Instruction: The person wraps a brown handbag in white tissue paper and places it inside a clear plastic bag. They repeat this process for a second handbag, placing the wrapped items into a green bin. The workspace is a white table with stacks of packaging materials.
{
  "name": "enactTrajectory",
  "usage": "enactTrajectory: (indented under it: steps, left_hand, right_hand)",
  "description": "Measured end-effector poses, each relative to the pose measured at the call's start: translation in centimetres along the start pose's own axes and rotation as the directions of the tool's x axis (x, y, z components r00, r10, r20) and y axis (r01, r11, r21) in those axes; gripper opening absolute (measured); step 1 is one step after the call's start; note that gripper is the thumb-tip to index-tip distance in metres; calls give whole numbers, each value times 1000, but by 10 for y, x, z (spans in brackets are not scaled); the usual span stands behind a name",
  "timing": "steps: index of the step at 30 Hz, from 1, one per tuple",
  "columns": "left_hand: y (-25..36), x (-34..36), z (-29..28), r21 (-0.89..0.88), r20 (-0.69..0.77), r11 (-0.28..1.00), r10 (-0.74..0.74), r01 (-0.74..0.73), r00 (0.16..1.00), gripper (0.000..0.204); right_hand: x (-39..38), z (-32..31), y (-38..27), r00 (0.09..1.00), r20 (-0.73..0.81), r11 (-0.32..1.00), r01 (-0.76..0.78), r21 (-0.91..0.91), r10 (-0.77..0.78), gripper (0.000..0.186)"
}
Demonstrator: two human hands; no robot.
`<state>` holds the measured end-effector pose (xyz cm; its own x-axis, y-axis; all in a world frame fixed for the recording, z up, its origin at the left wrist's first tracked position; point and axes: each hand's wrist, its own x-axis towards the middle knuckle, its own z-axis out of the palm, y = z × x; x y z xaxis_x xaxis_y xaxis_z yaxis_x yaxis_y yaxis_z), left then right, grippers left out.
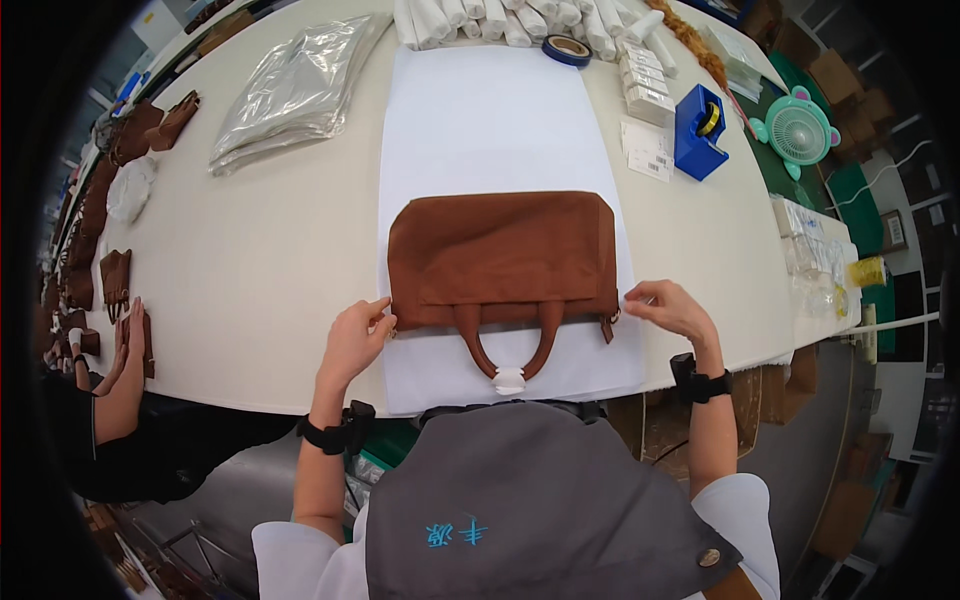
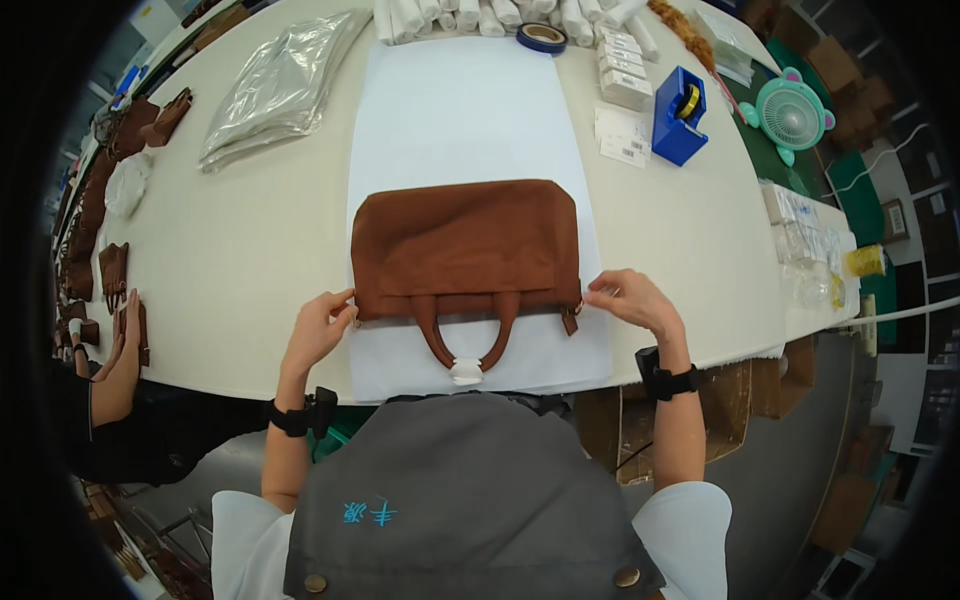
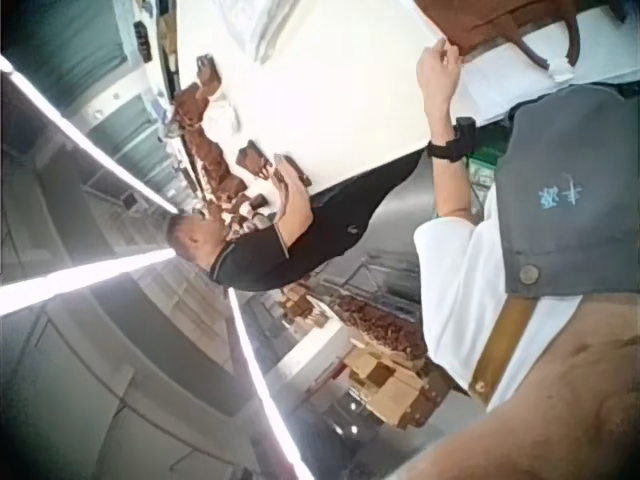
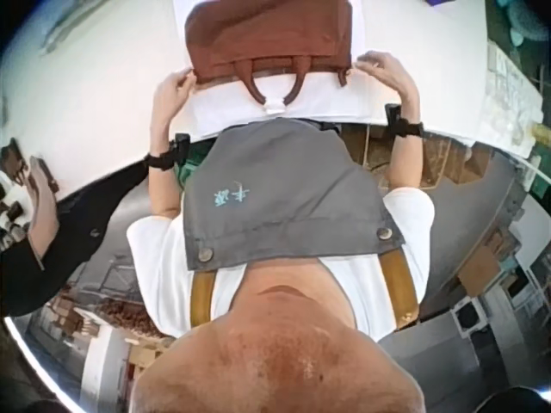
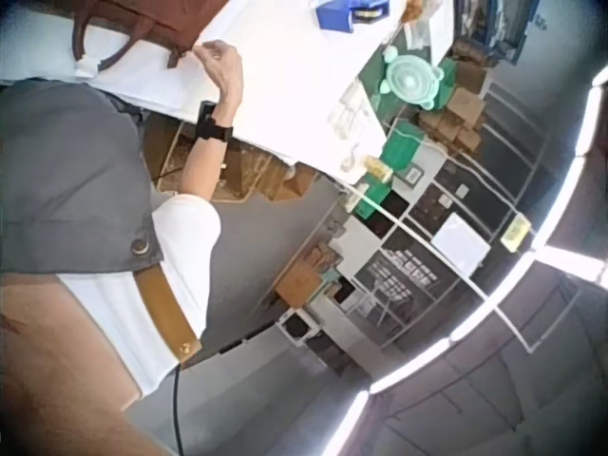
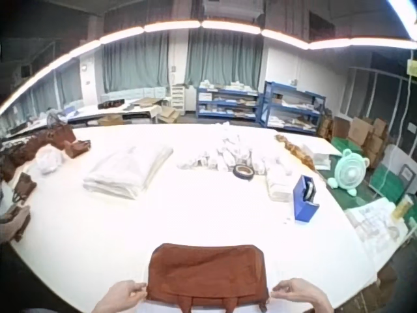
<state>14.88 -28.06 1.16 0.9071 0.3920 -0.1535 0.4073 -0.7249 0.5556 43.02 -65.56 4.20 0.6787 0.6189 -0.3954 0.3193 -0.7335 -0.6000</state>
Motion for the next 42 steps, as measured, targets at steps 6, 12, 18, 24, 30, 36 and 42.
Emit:
enactTrajectory:
  steps: [6,12,18,24,30,36,42]
  left_hand:
    - [41,95,-61,-294,-111,931,193,-218,975,70]
    - [49,162,-74,-700,224,714,185,25,957,71]
    - [1,287,-92,-496,83,868,30,15,996,59]
    - [-5,444,-106,153,-358,979,179,-132,916,55]
    - [61,552,-76,182,-538,979,21,93,843,76]
    - [10,594,-90,239,-606,971,129,25,785,72]
    - [32,439,-133,-664,-477,644,26,-380,878,52]
  right_hand:
    - [69,-35,-94,903,-167,914,371,-161,-396,59]
    - [135,-62,-134,915,212,925,369,-92,-344,56]
    - [234,-126,-69,971,-227,929,154,337,-79,41]
    - [252,-103,-57,988,-37,911,151,383,-148,32]
    - [213,-87,-29,994,46,891,65,450,-96,30]
    - [198,-87,-14,998,-11,950,58,306,-57,27]
    - [219,-101,-46,912,-381,853,316,415,-153,51]
